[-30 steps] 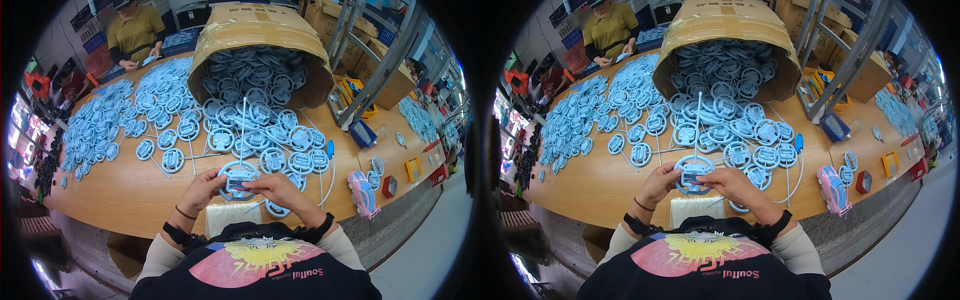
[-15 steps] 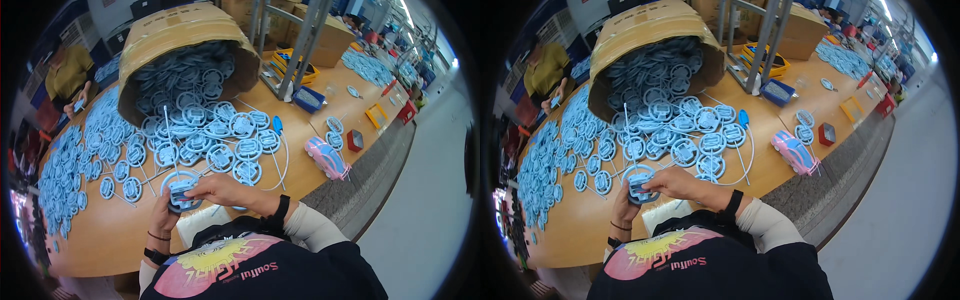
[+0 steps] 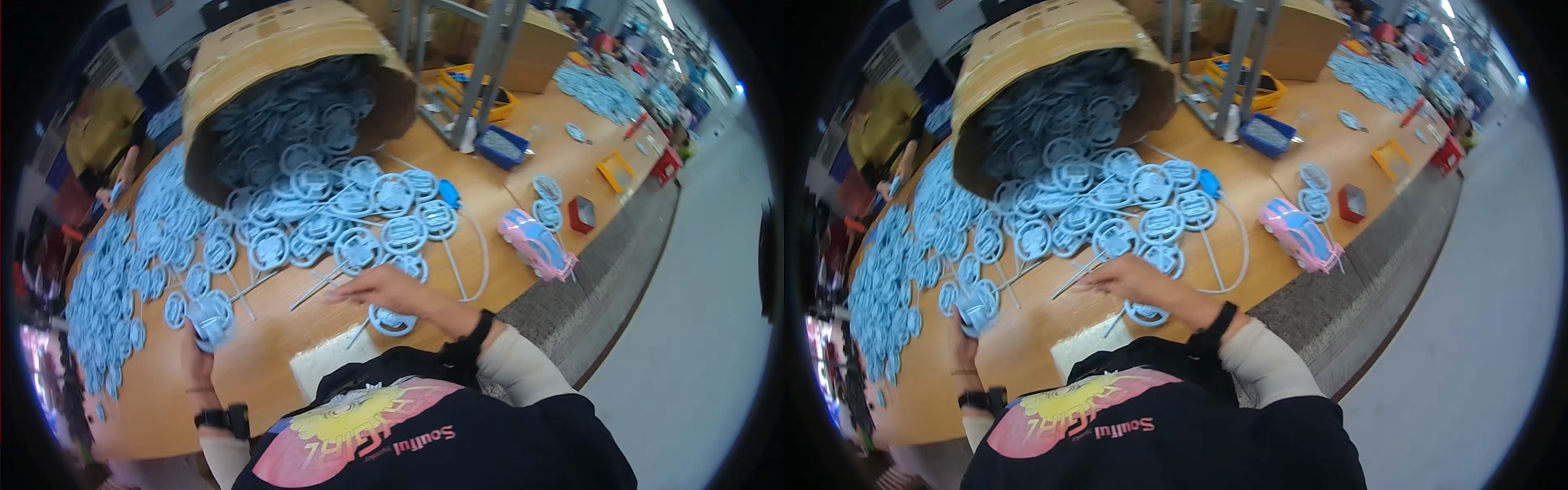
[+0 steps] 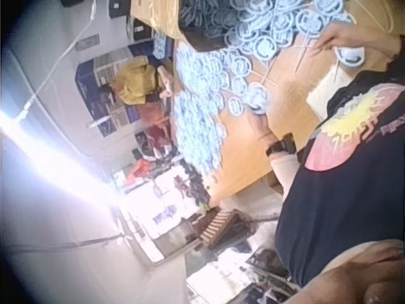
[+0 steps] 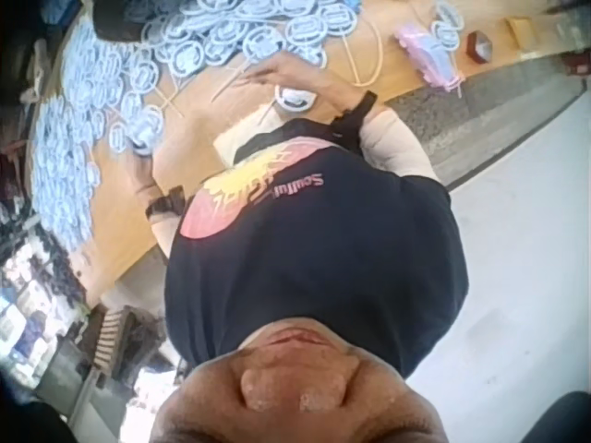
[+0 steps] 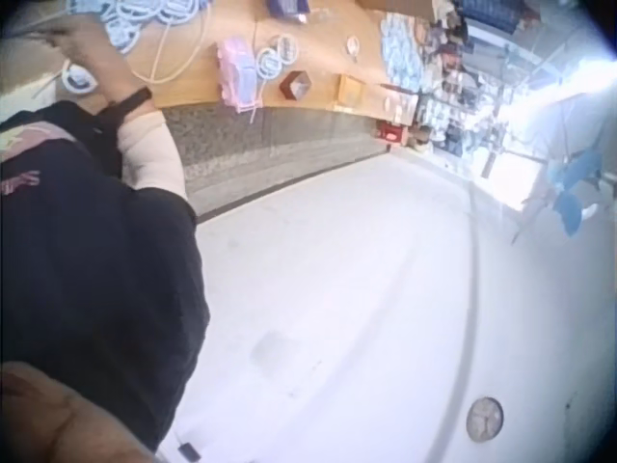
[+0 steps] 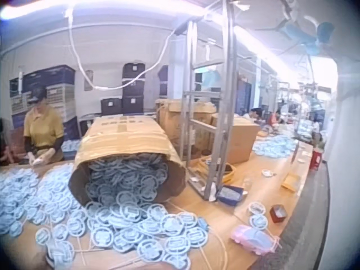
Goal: The person sits at a table and assembles light blue plastic components by inserting a small red piece into a circular frame. They pick up the parts from a large pile, perform the insertion, and place the finished units onto the table. The process is repeated continuously throughout the clip.
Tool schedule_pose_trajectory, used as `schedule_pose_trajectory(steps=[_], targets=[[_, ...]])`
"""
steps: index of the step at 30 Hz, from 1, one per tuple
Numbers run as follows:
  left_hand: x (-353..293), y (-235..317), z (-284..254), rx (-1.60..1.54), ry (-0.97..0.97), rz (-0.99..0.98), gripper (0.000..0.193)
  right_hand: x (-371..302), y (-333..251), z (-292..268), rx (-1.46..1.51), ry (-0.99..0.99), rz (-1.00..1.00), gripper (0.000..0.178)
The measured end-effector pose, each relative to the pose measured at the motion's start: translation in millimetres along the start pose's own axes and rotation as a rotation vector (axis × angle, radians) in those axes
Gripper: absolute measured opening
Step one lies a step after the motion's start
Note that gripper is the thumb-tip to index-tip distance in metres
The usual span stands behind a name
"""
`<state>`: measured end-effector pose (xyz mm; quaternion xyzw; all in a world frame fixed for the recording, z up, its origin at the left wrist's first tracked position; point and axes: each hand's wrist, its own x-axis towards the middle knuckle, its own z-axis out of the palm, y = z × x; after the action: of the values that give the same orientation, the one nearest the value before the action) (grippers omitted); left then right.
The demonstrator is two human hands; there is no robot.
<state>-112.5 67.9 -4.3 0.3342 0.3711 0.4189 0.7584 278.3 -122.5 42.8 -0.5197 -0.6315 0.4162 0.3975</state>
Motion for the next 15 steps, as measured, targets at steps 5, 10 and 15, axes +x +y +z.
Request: schedule_pose_trajectory(steps=[5, 10, 15], targets=[[28.6, -9.6, 44.5, -0.301, -0.044, -0.175, 0.054, -23.8, 28.2, -30.2, -0.089, 0.253, 0.172, 0.024], [9.0, -106.0, 157.7, 0.566, -0.596, -0.522, 0.045, -50.8, 83.3, -22.6, -0.290, 0.338, 0.276, 0.025], [-5.5, -152.5, 207.6, 0.895, -0.882, -0.809, 0.047, -55.8, 124.9, 0.0, -0.032, 0.313, 0.274, 0.026]])
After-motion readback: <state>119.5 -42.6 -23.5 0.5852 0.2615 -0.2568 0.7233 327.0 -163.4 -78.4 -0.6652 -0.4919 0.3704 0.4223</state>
